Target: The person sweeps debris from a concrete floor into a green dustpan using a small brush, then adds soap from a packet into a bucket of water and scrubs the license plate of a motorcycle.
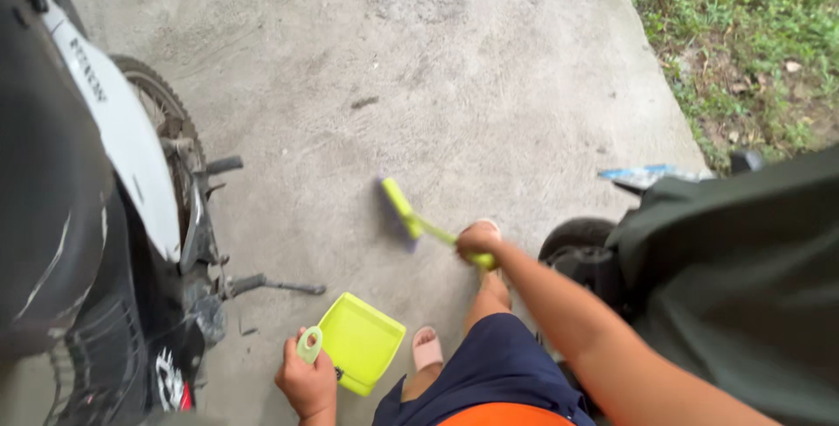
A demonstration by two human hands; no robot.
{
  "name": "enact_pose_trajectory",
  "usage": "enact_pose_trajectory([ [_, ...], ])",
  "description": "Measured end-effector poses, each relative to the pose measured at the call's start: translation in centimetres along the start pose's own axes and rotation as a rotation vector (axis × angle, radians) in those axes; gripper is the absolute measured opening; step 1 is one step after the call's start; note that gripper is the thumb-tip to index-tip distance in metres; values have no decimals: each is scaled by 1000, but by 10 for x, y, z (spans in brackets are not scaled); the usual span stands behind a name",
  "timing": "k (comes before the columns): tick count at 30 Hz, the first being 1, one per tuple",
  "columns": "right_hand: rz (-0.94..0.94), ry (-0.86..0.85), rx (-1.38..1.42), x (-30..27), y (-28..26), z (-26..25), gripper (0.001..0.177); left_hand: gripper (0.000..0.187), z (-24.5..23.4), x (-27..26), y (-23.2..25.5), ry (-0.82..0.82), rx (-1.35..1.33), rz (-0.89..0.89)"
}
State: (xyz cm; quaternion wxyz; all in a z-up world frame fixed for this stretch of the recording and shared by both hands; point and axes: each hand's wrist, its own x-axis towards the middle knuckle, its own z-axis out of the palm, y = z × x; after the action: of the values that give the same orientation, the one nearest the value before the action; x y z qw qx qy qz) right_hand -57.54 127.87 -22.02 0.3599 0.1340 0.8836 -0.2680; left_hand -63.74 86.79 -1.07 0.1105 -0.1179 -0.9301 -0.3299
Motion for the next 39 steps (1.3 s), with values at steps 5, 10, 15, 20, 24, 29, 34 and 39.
enact_pose_trajectory([
  [5, 550, 320, 1318, -14, 161, -128, 13, 25, 65, 51, 62, 15, -47, 2],
  [10, 680, 571, 975, 6, 234, -198, 15, 25, 134, 102, 120, 33, -79, 22],
  [15, 463, 543, 1120, -13, 233, -184, 30, 33, 187, 140, 166, -18, -67, 33],
  [20, 329, 158, 1432, -14, 200, -183, 53, 30, 221, 164, 204, -78, -41, 100],
  [24, 360, 22, 1541, -2, 210, -183, 44, 26, 239, 178, 236, -118, -40, 124],
  [29, 598, 199, 1512, -40, 340, -198, 14, 21, 263, 203, 272, -145, -103, 226],
  [34, 748, 419, 1511, -64, 436, -243, 10, 23, 299, 226, 310, -212, -145, 269],
  [39, 883, 698, 1078, -32, 406, -263, 16, 26, 322, 258, 332, -235, -202, 330],
])
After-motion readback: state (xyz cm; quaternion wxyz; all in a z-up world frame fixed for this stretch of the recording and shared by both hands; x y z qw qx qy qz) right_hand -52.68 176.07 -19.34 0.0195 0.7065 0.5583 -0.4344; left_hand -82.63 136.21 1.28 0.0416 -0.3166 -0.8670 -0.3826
